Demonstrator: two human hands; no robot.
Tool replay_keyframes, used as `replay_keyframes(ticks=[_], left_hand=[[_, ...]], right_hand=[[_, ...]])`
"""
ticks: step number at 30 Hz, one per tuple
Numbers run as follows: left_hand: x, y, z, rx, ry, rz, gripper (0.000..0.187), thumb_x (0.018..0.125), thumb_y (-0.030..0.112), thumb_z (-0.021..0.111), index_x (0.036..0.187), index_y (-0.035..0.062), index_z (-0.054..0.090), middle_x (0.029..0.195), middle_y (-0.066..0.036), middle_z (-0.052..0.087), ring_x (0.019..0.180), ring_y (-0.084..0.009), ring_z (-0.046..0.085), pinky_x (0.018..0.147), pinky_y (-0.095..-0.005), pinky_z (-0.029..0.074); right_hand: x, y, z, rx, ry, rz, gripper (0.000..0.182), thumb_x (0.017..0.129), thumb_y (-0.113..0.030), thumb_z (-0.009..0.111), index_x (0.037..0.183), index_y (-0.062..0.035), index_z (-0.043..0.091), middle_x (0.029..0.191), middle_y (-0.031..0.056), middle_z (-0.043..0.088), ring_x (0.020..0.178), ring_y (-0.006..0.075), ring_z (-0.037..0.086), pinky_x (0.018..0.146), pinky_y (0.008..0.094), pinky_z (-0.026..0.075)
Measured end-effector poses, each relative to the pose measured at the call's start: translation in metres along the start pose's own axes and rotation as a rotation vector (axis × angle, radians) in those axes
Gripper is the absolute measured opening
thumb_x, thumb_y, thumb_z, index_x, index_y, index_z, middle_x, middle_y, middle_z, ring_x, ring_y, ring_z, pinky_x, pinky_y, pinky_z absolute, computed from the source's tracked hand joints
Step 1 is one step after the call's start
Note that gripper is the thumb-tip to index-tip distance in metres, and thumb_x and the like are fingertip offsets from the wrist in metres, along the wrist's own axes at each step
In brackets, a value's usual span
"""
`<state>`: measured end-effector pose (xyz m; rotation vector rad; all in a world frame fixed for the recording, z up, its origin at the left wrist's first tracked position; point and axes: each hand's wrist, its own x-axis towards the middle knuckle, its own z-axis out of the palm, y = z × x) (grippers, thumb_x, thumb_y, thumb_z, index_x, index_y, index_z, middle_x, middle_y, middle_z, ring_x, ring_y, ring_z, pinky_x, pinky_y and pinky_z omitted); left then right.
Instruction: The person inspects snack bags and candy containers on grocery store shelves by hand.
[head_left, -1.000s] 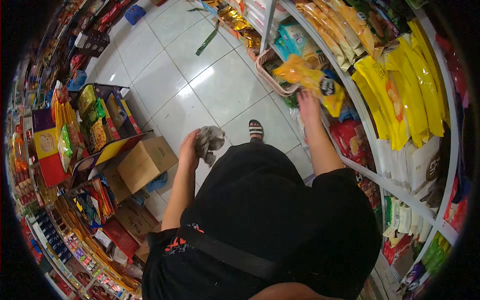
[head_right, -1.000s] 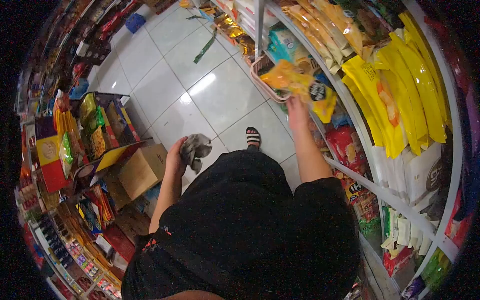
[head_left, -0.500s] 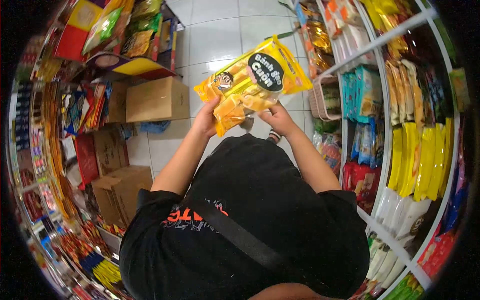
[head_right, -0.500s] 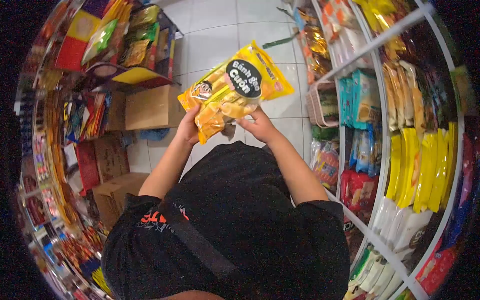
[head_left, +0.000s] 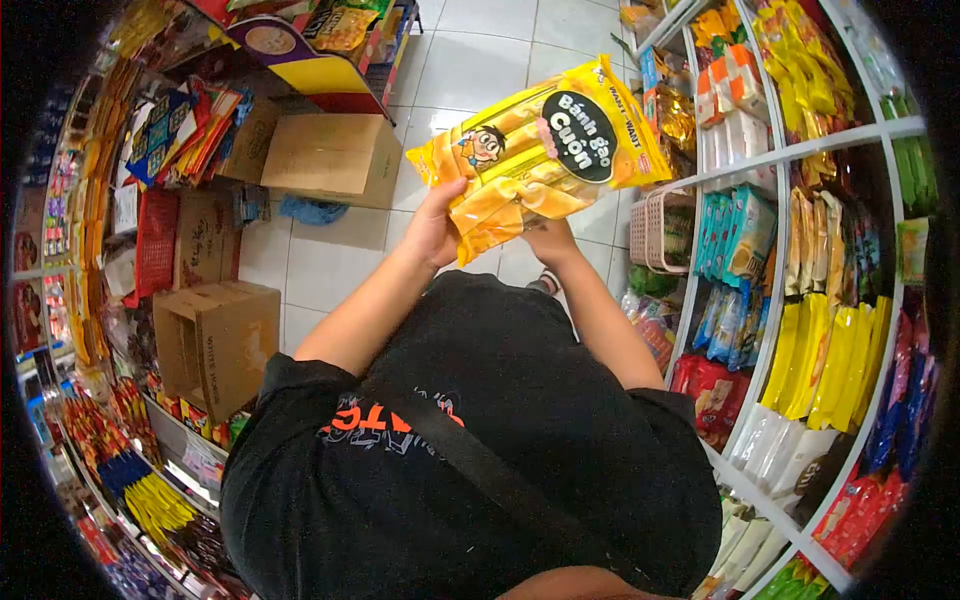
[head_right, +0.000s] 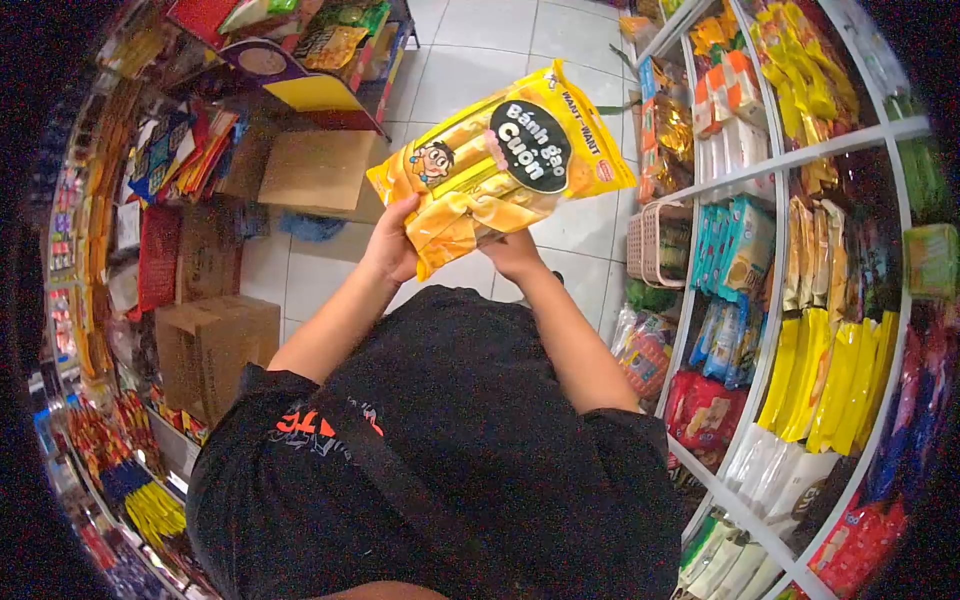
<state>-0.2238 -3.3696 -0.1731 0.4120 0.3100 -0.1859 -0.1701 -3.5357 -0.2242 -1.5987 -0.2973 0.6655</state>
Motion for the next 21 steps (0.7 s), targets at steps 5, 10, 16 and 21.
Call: replay_keyframes(ticks=[5, 10, 16, 21], left_hand=[[-0.011, -0.001, 0.002, -0.022, 0.046, 0.042, 0.047, 0.081, 0.024, 0.051, 0.120, 0.0035, 0.037, 0.116, -0.015, 0.048, 0.104, -0.0292, 0.049, 0.090, -0.0440, 0.040], [-0.024, 0.011, -0.021, -0.087, 0.044, 0.124, 0.045, 0.081, 0.020, 0.051, 0.120, 0.0022, 0.036, 0.115, -0.016, 0.049, 0.103, -0.0294, 0.050, 0.089, -0.0436, 0.040], [-0.034, -0.005, -0.030, -0.041, 0.056, 0.129, 0.042, 0.081, 0.017, 0.052, 0.118, 0.0025, 0.040, 0.112, -0.013, 0.050, 0.103, -0.0273, 0.050, 0.090, -0.0418, 0.039], [-0.028, -0.018, -0.025, -0.026, 0.094, 0.093, 0.040, 0.080, 0.014, 0.052, 0.117, 0.0032, 0.041, 0.111, -0.012, 0.051, 0.100, -0.0256, 0.052, 0.088, -0.0400, 0.041]], right_hand=[[-0.016, 0.031, -0.023, 0.258, 0.143, -0.148, 0.047, 0.072, 0.002, 0.051, 0.118, 0.0009, 0.038, 0.112, 0.0124, 0.049, 0.103, 0.0205, 0.049, 0.089, 0.0299, 0.038], [-0.021, 0.016, -0.082, 0.524, 0.374, -0.385, 0.042, 0.072, 0.001, 0.046, 0.113, 0.0001, 0.038, 0.115, 0.0158, 0.045, 0.106, 0.0238, 0.046, 0.091, 0.0321, 0.036], [-0.006, -0.064, -0.057, -0.263, 0.622, -0.602, 0.045, 0.071, -0.006, 0.052, 0.114, -0.0007, 0.039, 0.112, 0.0145, 0.046, 0.103, 0.0249, 0.046, 0.091, 0.0356, 0.035], [0.011, -0.080, -0.008, -0.829, 0.273, -0.737, 0.049, 0.058, -0.008, 0.062, 0.106, -0.0100, 0.052, 0.107, 0.0132, 0.049, 0.097, 0.0288, 0.047, 0.085, 0.0388, 0.037]])
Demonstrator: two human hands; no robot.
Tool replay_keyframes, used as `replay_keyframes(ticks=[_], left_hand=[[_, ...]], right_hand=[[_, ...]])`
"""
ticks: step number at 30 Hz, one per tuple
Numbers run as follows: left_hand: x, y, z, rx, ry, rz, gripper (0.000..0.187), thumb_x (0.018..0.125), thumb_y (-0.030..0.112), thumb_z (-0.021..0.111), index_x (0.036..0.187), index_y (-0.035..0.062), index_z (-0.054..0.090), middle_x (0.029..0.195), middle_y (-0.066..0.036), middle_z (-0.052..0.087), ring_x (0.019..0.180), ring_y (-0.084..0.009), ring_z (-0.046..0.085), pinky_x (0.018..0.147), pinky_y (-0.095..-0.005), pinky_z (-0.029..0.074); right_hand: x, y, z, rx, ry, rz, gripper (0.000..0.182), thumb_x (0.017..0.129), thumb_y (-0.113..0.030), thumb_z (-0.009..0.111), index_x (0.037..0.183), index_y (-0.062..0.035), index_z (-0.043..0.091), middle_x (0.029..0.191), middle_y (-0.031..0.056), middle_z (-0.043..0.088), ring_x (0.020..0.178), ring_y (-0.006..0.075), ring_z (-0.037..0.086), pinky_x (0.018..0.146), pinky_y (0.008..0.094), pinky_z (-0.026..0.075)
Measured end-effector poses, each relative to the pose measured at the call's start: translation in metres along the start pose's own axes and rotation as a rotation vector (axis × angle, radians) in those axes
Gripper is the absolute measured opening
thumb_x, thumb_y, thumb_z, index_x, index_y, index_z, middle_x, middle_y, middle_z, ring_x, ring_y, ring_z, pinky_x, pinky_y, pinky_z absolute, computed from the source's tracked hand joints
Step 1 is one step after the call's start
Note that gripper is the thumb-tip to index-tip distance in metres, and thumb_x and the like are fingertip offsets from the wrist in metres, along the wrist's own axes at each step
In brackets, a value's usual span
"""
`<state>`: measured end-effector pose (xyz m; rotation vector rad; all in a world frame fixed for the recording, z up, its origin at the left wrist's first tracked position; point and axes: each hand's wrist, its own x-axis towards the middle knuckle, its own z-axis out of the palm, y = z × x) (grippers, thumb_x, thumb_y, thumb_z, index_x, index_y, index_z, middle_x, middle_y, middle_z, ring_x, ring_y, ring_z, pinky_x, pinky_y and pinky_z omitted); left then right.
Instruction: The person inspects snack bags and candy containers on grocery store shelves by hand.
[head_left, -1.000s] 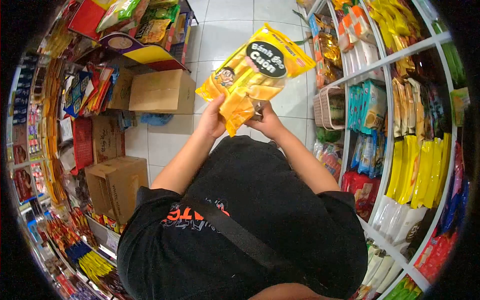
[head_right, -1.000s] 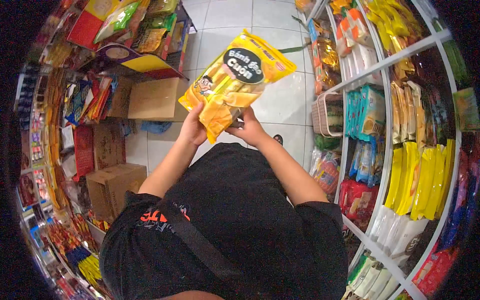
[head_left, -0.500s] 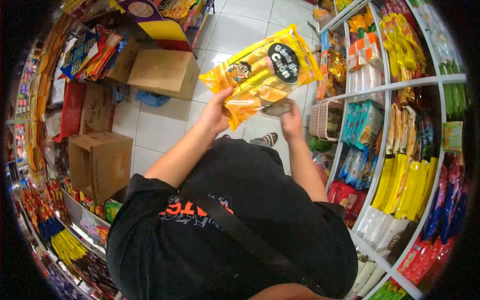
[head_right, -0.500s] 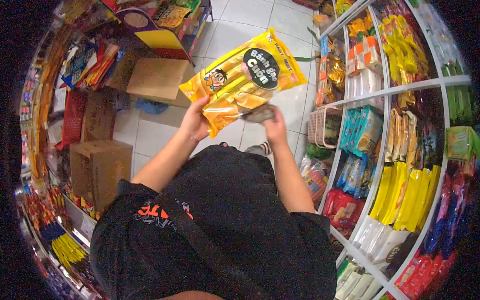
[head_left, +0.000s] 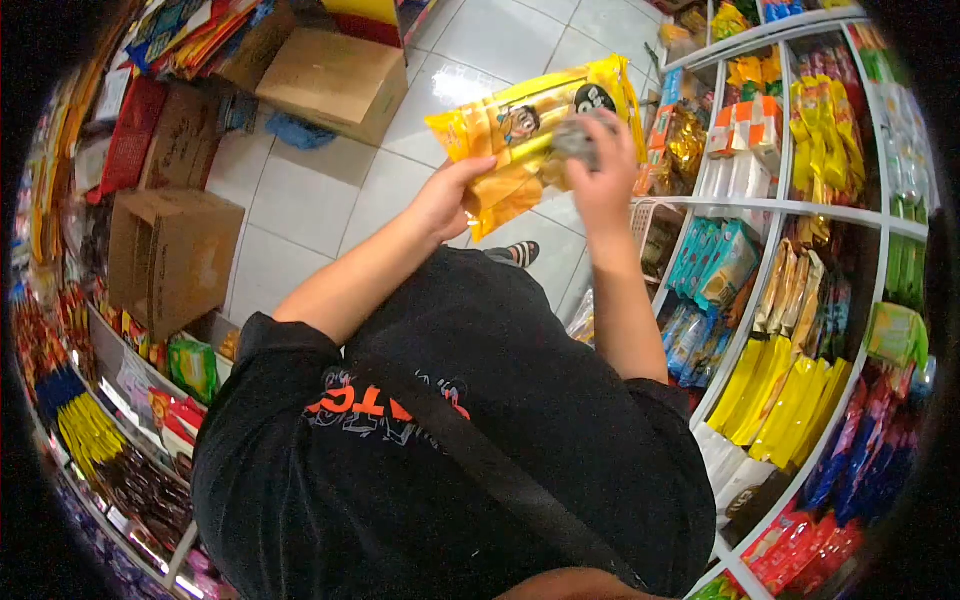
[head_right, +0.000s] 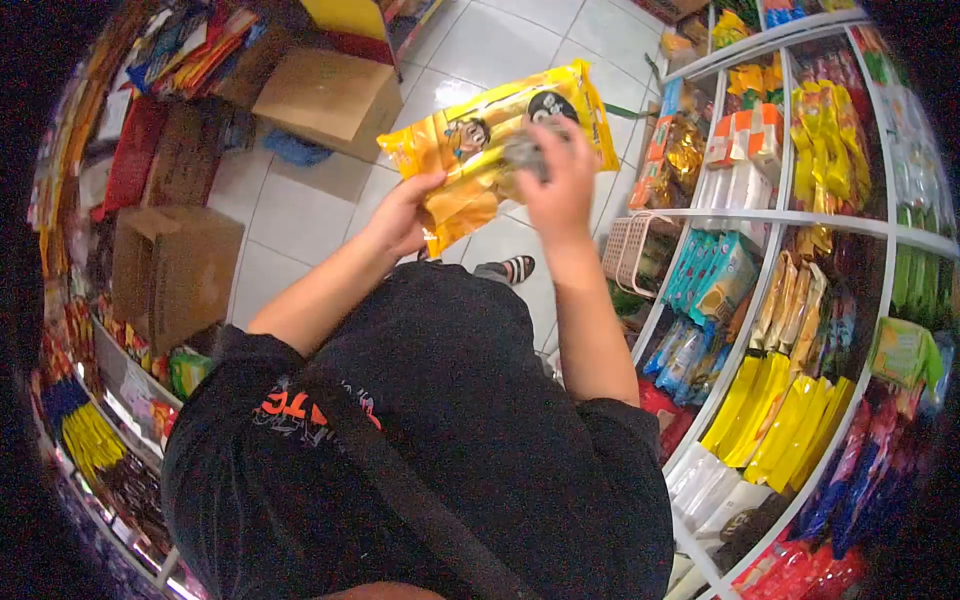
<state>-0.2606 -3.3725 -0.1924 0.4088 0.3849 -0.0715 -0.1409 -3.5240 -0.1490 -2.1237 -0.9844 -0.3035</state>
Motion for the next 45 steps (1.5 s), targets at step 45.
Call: replay_keyframes(ticks=[45], left_hand=[[-0.056, 0.007, -0.091, 0.759, 0.290, 0.305, 0.047, 0.075, 0.008, 0.063, 0.117, 0.0046, 0.043, 0.111, -0.006, 0.052, 0.102, -0.0146, 0.049, 0.088, -0.0294, 0.040]], right_hand=[[-0.019, -0.006, 0.117, 0.147, -0.140, 0.199, 0.033, 0.061, -0.009, 0.057, 0.093, -0.0053, 0.056, 0.098, 0.0151, 0.049, 0.095, 0.0319, 0.047, 0.084, 0.0388, 0.038]])
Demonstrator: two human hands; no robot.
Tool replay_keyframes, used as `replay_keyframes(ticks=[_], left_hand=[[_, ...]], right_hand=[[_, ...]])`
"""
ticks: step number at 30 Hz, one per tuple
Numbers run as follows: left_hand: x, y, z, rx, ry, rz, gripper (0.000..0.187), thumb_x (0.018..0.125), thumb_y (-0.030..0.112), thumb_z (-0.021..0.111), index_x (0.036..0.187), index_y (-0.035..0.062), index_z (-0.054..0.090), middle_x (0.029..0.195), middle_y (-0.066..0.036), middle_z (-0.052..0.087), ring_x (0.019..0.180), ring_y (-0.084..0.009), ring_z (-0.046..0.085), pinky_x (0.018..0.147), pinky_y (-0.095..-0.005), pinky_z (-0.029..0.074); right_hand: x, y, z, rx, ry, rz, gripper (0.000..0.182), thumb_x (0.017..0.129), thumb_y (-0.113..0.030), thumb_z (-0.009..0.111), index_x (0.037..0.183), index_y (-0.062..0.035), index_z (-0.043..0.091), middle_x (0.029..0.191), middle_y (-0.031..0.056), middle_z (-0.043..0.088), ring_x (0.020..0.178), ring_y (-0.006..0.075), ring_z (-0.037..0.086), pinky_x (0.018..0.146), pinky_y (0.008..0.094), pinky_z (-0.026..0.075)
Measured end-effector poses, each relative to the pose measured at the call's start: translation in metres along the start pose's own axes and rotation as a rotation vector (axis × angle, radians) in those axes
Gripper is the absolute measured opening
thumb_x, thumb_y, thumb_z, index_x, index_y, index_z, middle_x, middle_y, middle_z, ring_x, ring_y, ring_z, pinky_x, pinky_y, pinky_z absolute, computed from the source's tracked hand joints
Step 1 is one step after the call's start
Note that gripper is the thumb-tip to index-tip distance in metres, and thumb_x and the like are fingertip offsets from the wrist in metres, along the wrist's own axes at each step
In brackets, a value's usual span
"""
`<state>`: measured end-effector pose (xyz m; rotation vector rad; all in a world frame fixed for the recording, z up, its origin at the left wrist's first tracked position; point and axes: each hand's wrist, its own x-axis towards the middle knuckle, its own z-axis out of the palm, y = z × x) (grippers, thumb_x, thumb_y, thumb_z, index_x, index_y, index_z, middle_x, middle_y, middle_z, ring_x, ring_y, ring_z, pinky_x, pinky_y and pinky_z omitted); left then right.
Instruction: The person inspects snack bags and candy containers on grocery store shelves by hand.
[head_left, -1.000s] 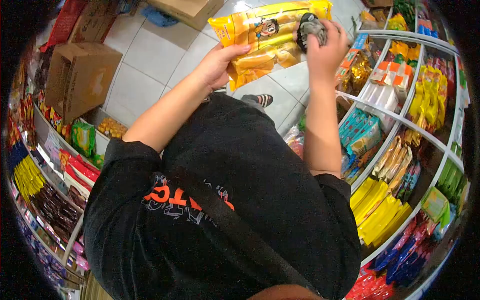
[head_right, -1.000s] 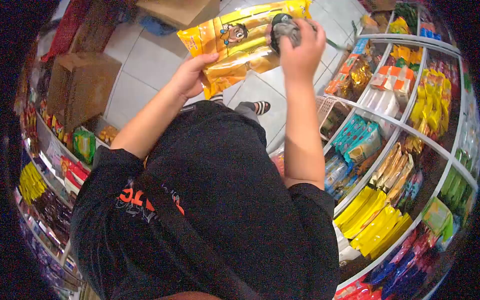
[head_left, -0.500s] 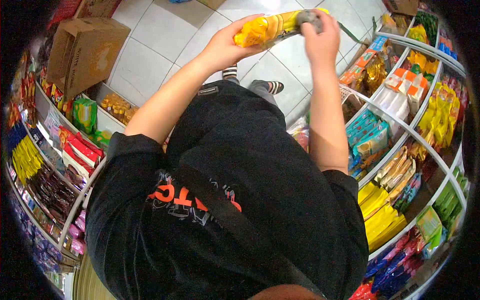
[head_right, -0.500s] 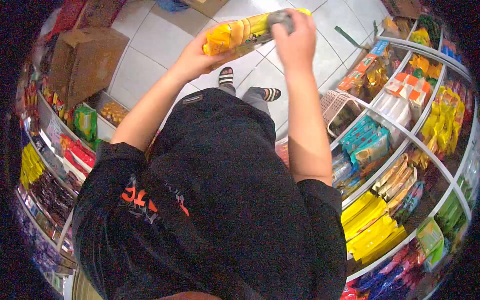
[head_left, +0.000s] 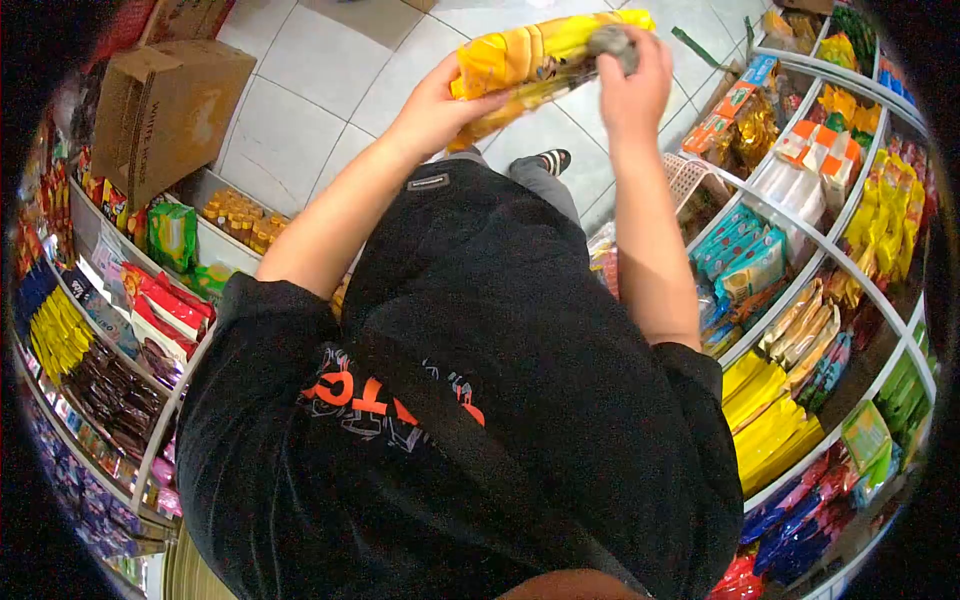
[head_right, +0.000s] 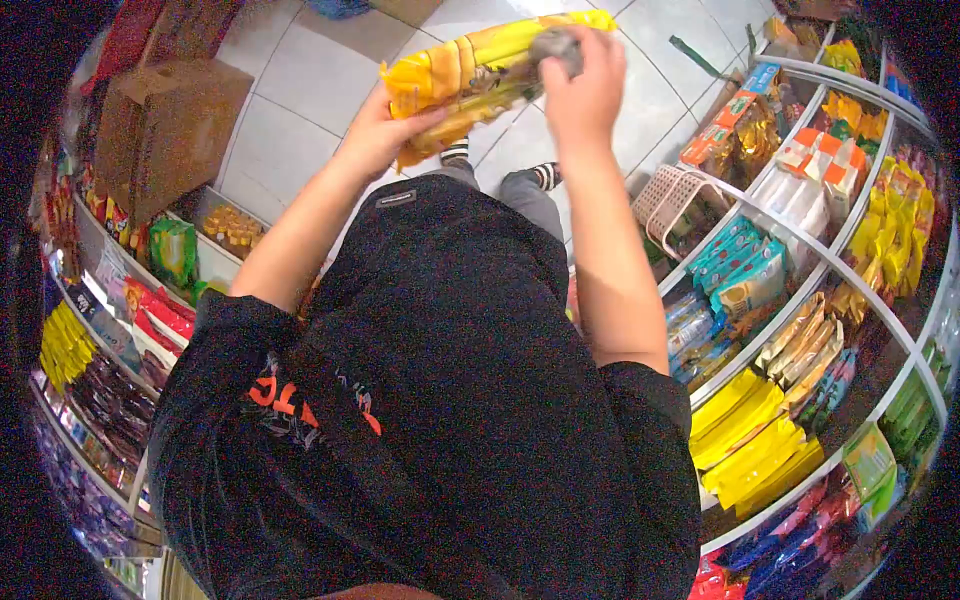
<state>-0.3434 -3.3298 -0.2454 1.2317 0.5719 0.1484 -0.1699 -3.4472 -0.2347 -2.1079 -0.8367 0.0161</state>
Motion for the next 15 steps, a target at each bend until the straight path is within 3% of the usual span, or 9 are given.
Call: replay_keyframes(ticks=[3, 5, 10, 15], left_hand=[[0.001, -0.001, 0.025, -0.493, 0.136, -0.161, 0.041, 0.080, 0.014, 0.058, 0.117, 0.0060, 0.041, 0.110, -0.006, 0.051, 0.100, -0.0154, 0.050, 0.085, -0.0315, 0.042], [0.005, -0.006, 0.033, -0.552, 0.148, -0.151, 0.038, 0.085, 0.019, 0.052, 0.118, 0.0065, 0.039, 0.109, -0.007, 0.051, 0.097, -0.0174, 0.052, 0.083, -0.0330, 0.044], [0.002, -0.009, 0.072, -0.623, 0.077, -0.193, 0.036, 0.086, 0.020, 0.048, 0.118, 0.0059, 0.038, 0.109, -0.010, 0.052, 0.096, -0.0214, 0.054, 0.083, -0.0366, 0.045], [-0.008, -0.010, 0.122, -0.493, 0.047, -0.236, 0.038, 0.086, 0.020, 0.048, 0.119, 0.0041, 0.037, 0.113, -0.012, 0.049, 0.100, -0.0245, 0.052, 0.084, -0.0385, 0.045]], right_hand=[[-0.033, -0.031, 0.008, 0.112, -0.108, -0.248, 0.035, 0.059, -0.010, 0.057, 0.094, -0.0075, 0.055, 0.100, 0.0138, 0.050, 0.098, 0.0315, 0.046, 0.084, 0.0390, 0.038], [-0.048, -0.051, 0.001, 0.101, -0.200, -0.307, 0.036, 0.058, -0.011, 0.061, 0.093, -0.0094, 0.055, 0.104, 0.0123, 0.051, 0.097, 0.0312, 0.047, 0.085, 0.0396, 0.037], [-0.047, -0.009, -0.041, -0.015, -0.121, -0.219, 0.037, 0.056, -0.008, 0.063, 0.092, -0.0078, 0.055, 0.101, 0.0110, 0.051, 0.094, 0.0317, 0.047, 0.083, 0.0400, 0.038], [-0.051, 0.097, -0.105, -0.159, 0.051, 0.070, 0.032, 0.059, -0.007, 0.060, 0.091, -0.0036, 0.055, 0.098, 0.0164, 0.051, 0.093, 0.0335, 0.047, 0.083, 0.0409, 0.038]])
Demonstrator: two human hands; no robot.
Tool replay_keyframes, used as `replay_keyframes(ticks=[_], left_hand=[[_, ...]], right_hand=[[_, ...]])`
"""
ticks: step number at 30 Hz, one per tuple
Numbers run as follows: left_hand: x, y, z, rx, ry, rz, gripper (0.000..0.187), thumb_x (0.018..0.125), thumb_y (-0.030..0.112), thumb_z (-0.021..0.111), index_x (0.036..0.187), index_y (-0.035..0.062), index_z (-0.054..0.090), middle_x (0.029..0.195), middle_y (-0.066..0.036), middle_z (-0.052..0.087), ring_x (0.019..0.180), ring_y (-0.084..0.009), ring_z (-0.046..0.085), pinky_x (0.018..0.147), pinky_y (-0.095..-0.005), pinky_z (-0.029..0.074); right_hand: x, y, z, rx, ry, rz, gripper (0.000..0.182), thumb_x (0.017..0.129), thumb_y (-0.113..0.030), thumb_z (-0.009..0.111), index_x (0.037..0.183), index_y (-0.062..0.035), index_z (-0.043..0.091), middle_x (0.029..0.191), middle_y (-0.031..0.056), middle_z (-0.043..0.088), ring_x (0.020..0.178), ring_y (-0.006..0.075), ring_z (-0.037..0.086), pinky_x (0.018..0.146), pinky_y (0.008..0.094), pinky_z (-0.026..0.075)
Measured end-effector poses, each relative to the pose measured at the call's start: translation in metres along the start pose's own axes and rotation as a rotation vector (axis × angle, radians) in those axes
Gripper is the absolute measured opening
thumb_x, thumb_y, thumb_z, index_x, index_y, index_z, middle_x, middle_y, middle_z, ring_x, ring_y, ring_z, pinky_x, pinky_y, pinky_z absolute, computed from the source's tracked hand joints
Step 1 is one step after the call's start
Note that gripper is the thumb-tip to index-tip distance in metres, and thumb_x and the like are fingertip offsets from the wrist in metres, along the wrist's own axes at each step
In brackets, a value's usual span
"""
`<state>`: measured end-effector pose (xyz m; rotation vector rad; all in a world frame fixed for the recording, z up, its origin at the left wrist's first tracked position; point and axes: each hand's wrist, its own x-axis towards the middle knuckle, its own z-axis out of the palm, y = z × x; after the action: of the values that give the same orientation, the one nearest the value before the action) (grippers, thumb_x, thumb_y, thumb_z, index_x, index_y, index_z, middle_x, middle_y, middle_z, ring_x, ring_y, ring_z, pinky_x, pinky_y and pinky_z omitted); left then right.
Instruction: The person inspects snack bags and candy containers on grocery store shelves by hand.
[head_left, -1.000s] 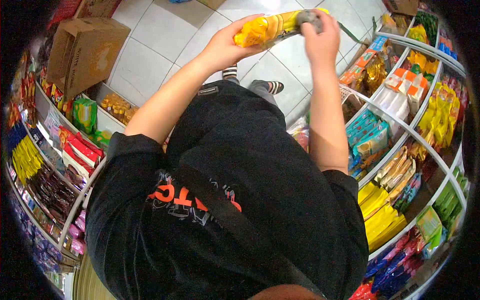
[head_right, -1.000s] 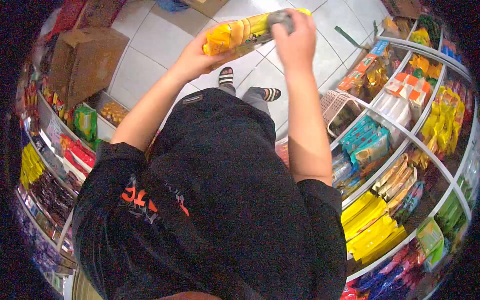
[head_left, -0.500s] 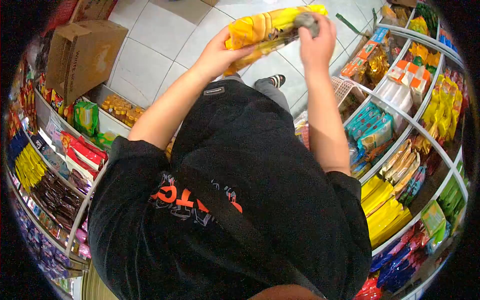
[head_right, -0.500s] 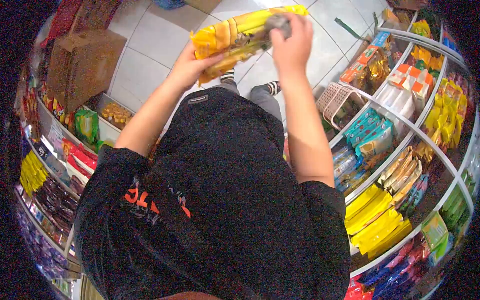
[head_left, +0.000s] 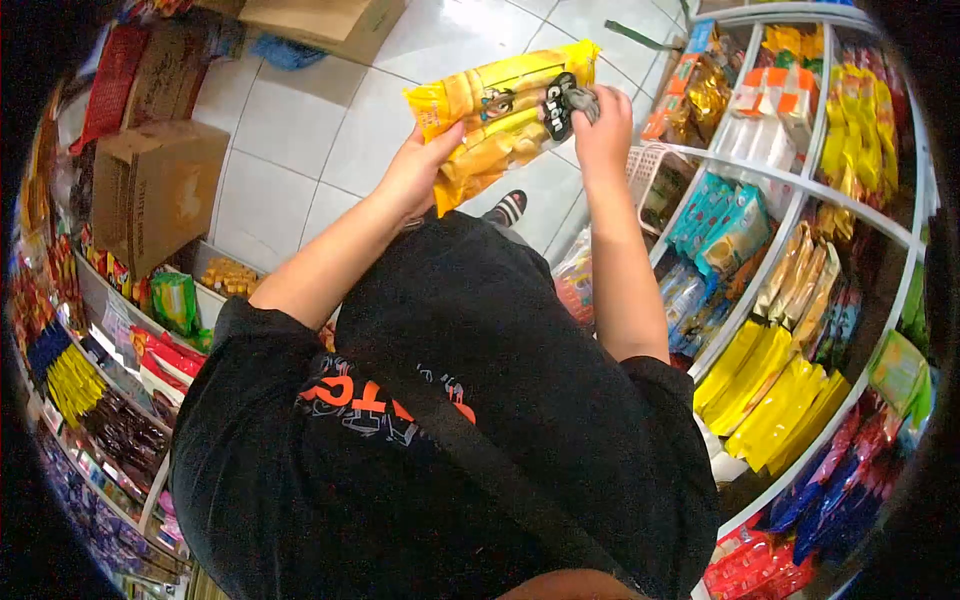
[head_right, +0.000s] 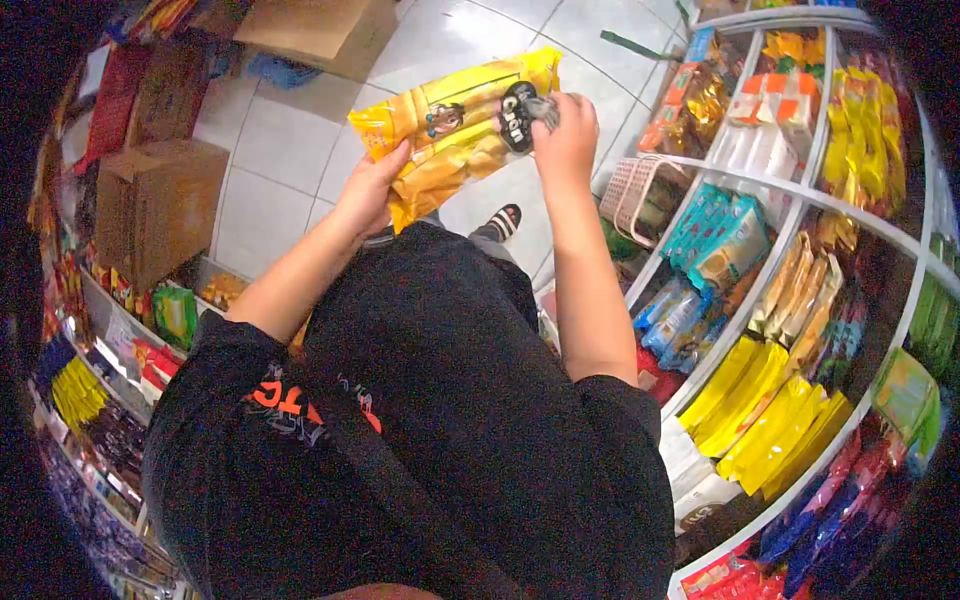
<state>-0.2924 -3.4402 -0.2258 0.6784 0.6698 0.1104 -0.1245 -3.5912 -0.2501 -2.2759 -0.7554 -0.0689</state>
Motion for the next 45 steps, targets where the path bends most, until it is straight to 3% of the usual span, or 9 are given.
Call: replay_keyframes(ticks=[8, 12, 14, 18, 21, 26, 32, 39, 45], left_hand=[[0.003, -0.046, 0.059, -0.152, -0.018, -0.120, 0.043, 0.089, 0.036, 0.037, 0.119, 0.0048, 0.039, 0.112, -0.012, 0.051, 0.098, -0.0250, 0.053, 0.083, -0.0389, 0.045], [-0.011, -0.048, 0.084, -0.209, -0.054, -0.159, 0.050, 0.087, 0.043, 0.039, 0.121, 0.0060, 0.038, 0.113, -0.013, 0.050, 0.100, -0.0258, 0.052, 0.085, -0.0407, 0.043], [-0.013, -0.047, 0.088, -0.244, -0.074, -0.149, 0.048, 0.087, 0.042, 0.037, 0.120, 0.0063, 0.037, 0.111, -0.014, 0.052, 0.098, -0.0280, 0.054, 0.082, -0.0438, 0.045], [-0.030, -0.045, 0.114, -0.328, -0.363, -0.183, 0.056, 0.086, 0.046, 0.038, 0.126, 0.0079, 0.033, 0.121, -0.014, 0.045, 0.107, -0.0302, 0.047, 0.088, -0.0464, 0.040], [-0.036, -0.058, 0.128, -0.249, -0.433, -0.276, 0.056, 0.085, 0.045, 0.041, 0.125, 0.0065, 0.035, 0.122, -0.014, 0.044, 0.107, -0.0286, 0.047, 0.090, -0.0442, 0.039], [-0.043, -0.087, 0.138, -0.176, -0.462, -0.373, 0.055, 0.085, 0.041, 0.043, 0.126, 0.0047, 0.033, 0.124, -0.014, 0.043, 0.111, -0.0277, 0.045, 0.094, -0.0427, 0.036], [-0.042, -0.078, 0.143, -0.199, -0.444, -0.276, 0.052, 0.086, 0.040, 0.043, 0.124, 0.0050, 0.036, 0.122, -0.013, 0.044, 0.109, -0.0263, 0.047, 0.093, -0.0409, 0.037], [-0.044, -0.077, 0.150, -0.219, -0.491, -0.314, 0.049, 0.088, 0.039, 0.038, 0.123, 0.0047, 0.037, 0.121, -0.013, 0.046, 0.107, -0.0251, 0.048, 0.091, -0.0398, 0.039], [-0.043, -0.078, 0.159, -0.277, -0.525, -0.285, 0.046, 0.088, 0.038, 0.039, 0.120, 0.0044, 0.040, 0.114, -0.013, 0.051, 0.098, -0.0227, 0.055, 0.083, -0.0368, 0.046]], right_hand=[[-0.068, -0.016, -0.067, 0.340, -0.381, -0.269, 0.035, 0.059, -0.009, 0.054, 0.094, -0.0049, 0.055, 0.105, 0.0144, 0.050, 0.102, 0.0298, 0.047, 0.089, 0.0343, 0.037], [-0.079, 0.045, -0.103, 0.669, -0.460, 0.037, 0.037, 0.064, -0.010, 0.055, 0.100, -0.0025, 0.055, 0.105, 0.0117, 0.052, 0.096, 0.0236, 0.051, 0.085, 0.0318, 0.039], [-0.097, 0.093, -0.107, 0.997, -0.480, 0.461, 0.037, 0.069, -0.006, 0.052, 0.106, -0.0017, 0.052, 0.102, 0.0078, 0.054, 0.097, 0.0171, 0.050, 0.084, 0.0294, 0.041], [-0.087, 0.111, -0.131, 1.826, 0.052, 0.750, 0.036, 0.077, -0.010, 0.050, 0.112, -0.0023, 0.046, 0.105, 0.0100, 0.054, 0.098, 0.0239, 0.053, 0.084, 0.0354, 0.043], [-0.052, 0.068, -0.170, 0.687, 0.103, 0.104, 0.041, 0.082, -0.028, 0.044, 0.115, -0.0033, 0.044, 0.112, 0.0123, 0.051, 0.097, 0.0254, 0.053, 0.085, 0.0380, 0.043], [-0.045, 0.026, -0.175, 1.374, -0.061, 0.077, 0.043, 0.082, -0.030, 0.043, 0.116, -0.0037, 0.043, 0.112, 0.0134, 0.051, 0.098, 0.0260, 0.052, 0.085, 0.0388, 0.043], [-0.077, 0.002, -0.134, 1.118, -0.162, 0.074, 0.046, 0.082, -0.033, 0.042, 0.117, -0.0042, 0.042, 0.112, 0.0146, 0.050, 0.098, 0.0268, 0.052, 0.085, 0.0398, 0.043], [-0.029, 0.018, -0.218, 1.958, -0.252, 0.156, 0.049, 0.083, -0.037, 0.041, 0.119, -0.0048, 0.041, 0.113, 0.0160, 0.049, 0.099, 0.0277, 0.051, 0.085, 0.0409, 0.043], [-0.058, 0.004, -0.158, 1.436, -0.094, 0.121, 0.051, 0.083, -0.041, 0.040, 0.120, -0.0053, 0.040, 0.113, 0.0173, 0.048, 0.099, 0.0285, 0.050, 0.085, 0.0419, 0.043]])
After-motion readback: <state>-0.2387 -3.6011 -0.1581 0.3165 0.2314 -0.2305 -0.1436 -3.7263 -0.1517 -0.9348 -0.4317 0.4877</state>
